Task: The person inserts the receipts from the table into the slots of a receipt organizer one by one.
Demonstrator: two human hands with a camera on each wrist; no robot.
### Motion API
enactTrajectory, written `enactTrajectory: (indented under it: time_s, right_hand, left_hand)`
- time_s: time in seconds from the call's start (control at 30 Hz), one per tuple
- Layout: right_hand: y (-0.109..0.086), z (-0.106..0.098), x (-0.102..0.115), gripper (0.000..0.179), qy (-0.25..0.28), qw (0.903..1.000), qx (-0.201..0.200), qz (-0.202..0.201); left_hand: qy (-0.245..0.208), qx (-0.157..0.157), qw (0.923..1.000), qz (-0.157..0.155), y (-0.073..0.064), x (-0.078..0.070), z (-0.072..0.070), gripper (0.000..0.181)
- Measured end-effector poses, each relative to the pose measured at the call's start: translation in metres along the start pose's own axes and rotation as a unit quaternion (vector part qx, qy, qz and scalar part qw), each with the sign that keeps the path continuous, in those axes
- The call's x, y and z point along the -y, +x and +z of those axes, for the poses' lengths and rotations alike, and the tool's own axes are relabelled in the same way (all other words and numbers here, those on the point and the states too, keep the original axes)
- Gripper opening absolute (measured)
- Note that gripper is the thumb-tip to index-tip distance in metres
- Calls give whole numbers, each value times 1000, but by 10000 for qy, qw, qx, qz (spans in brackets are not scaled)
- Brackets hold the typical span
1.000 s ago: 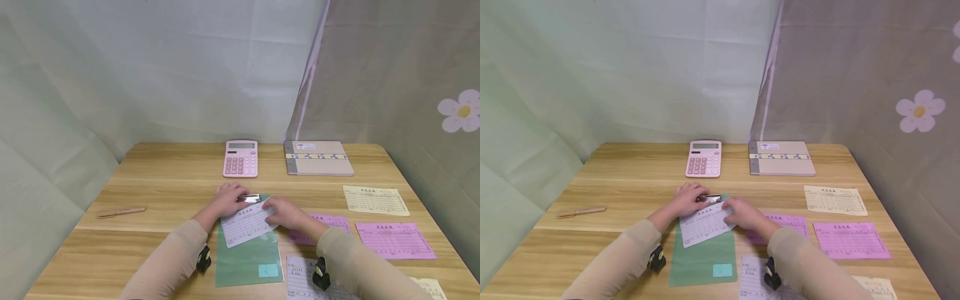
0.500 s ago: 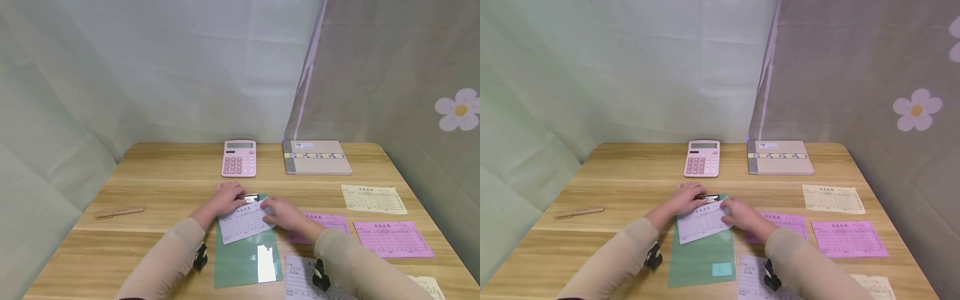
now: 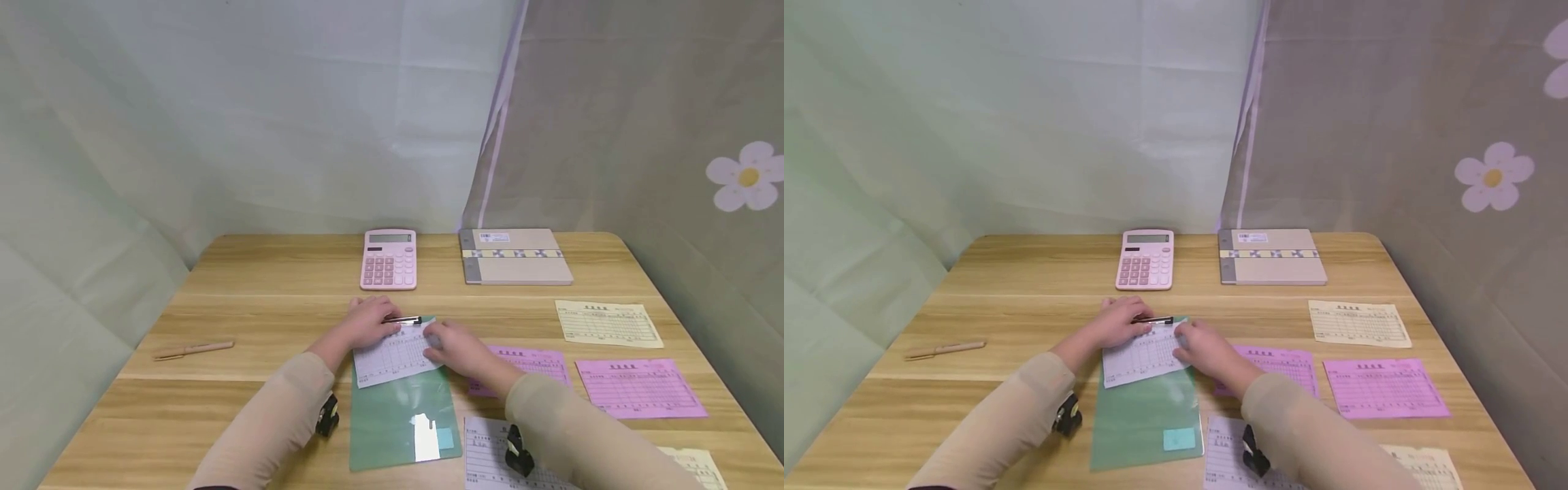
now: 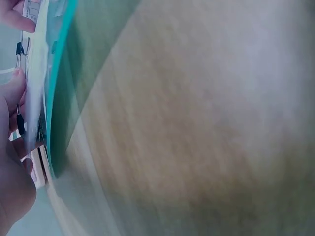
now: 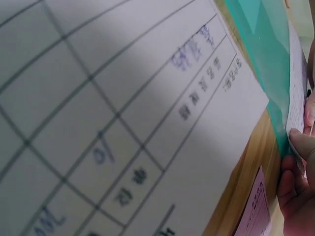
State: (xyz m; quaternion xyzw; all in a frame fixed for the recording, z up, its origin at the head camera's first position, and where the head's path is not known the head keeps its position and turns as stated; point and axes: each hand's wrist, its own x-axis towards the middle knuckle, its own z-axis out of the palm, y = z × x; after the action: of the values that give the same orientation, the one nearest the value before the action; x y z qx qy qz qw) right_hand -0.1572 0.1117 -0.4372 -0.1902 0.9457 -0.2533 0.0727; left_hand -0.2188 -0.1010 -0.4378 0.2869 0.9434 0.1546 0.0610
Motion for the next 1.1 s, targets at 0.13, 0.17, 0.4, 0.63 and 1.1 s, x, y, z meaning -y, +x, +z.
enactTrajectory:
  time_s: [0.13,0.17,0.4,0.63,1.1]
  right_hand:
    - [1,1,2,37,7,10000,-44,73]
    - [1,1,2,38,15,10000,-42,84]
    - [3,2,2,41,46,9998,-95,145]
    - [5,3,3,43,-58,9994,-89,328]
    - [4,1,1,42,-6,9996,-71,258]
  left_hand:
    - [-9,-20,10000,40,-1,0,0,25]
    - [-17,-27,10000,42,-1,1,1,25]
    - [19,38,10000,-51,-2,0,0,27]
    - [-57,9,10000,-34,-3,-1,-1,29]
    - [-181,-60,9997,-171,-8,-1,6,37]
